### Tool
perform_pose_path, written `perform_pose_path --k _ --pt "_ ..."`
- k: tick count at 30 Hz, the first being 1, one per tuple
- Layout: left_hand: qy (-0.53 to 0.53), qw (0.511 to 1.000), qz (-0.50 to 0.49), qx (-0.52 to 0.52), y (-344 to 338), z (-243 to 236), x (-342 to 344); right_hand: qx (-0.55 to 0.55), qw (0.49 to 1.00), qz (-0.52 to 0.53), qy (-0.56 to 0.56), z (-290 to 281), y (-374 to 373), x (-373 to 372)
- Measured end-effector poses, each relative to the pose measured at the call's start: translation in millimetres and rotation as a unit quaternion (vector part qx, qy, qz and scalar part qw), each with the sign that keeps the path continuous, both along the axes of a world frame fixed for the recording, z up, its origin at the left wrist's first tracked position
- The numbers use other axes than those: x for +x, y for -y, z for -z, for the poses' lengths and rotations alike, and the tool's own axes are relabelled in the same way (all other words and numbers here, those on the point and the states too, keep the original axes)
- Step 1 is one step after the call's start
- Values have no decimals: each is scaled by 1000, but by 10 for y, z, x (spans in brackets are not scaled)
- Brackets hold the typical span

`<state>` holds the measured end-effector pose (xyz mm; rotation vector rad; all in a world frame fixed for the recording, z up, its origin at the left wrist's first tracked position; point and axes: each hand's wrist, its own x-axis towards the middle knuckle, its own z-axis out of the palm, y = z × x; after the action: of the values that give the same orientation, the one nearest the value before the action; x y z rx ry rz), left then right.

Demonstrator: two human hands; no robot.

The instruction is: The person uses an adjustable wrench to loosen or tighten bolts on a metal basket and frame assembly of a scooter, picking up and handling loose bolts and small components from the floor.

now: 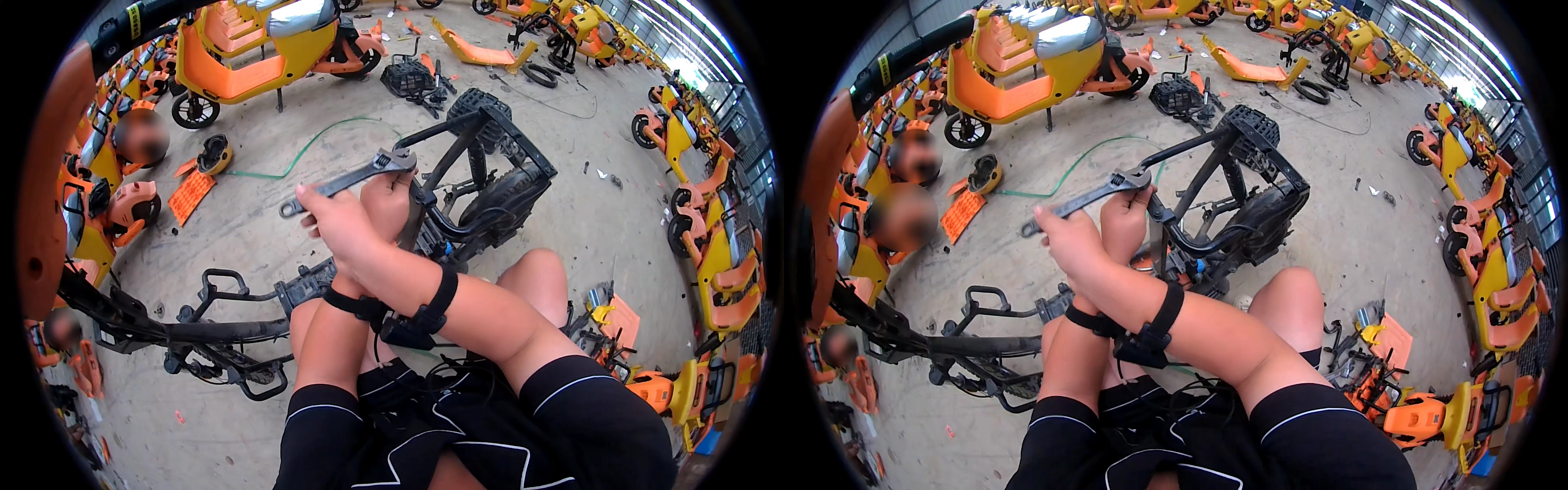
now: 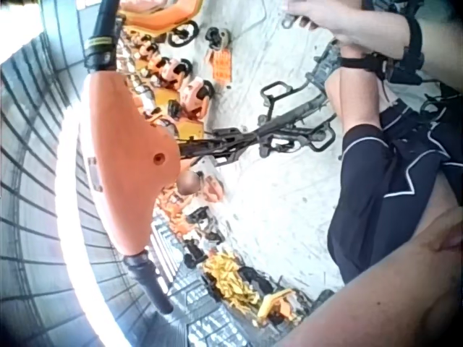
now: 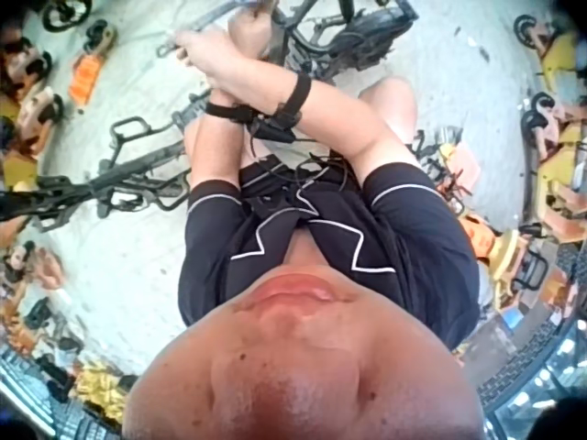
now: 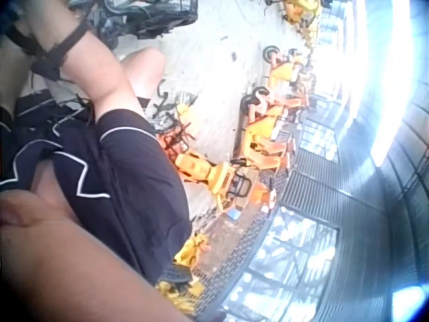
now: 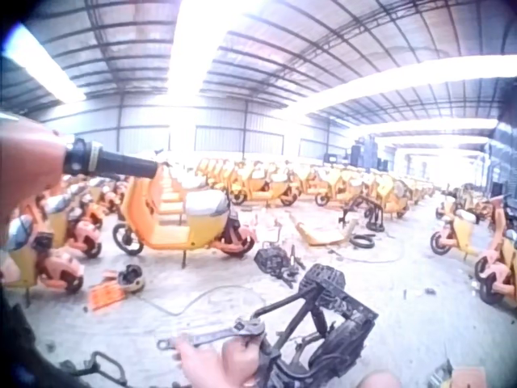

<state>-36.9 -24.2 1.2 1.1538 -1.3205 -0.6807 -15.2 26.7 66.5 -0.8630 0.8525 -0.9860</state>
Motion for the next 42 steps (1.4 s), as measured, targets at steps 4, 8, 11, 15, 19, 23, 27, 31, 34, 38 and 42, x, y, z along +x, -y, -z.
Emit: perform_pose_path --k 4,8,11,15,19,23,27,31,34,38,42 --pt "-18 999 14 -24 16 34 6 39 999 -3 22 -36 -90 48" --pt "-15 999 8 -32 31 30 -24 -13 998 -47 -43 197 39 -10" --pt "-9 997 -6 -72 39 80 -12 60 990 -73 106 219 20 -2" --pt "30 999 -5 -18 -62 -93 12 73 960 -94 252 -47 38 -74" --pt "62 996 0 69 -227 -384 -22 125 960 -60 243 -480 -14 -181" --pt "74 996 11 50 -133 -232 77 145 954 -46 258 -532 23 -104" --pt "17 999 29 31 -111 -224 -5 137 954 -40 263 -448 11 -109" --pt "-44 998 15 -40 35 10 -7 137 975 -83 151 -28 -64 -56" --pt "3 1000 -25 2 -17 -7 28 127 984 -61 111 147 -58 -13" --pt "-79 995 55 -5 43 72 -79 125 980 -4 156 433 100 -145" --pt "143 990 -2 10 -263 -244 81 147 985 37 88 47 51 -160"
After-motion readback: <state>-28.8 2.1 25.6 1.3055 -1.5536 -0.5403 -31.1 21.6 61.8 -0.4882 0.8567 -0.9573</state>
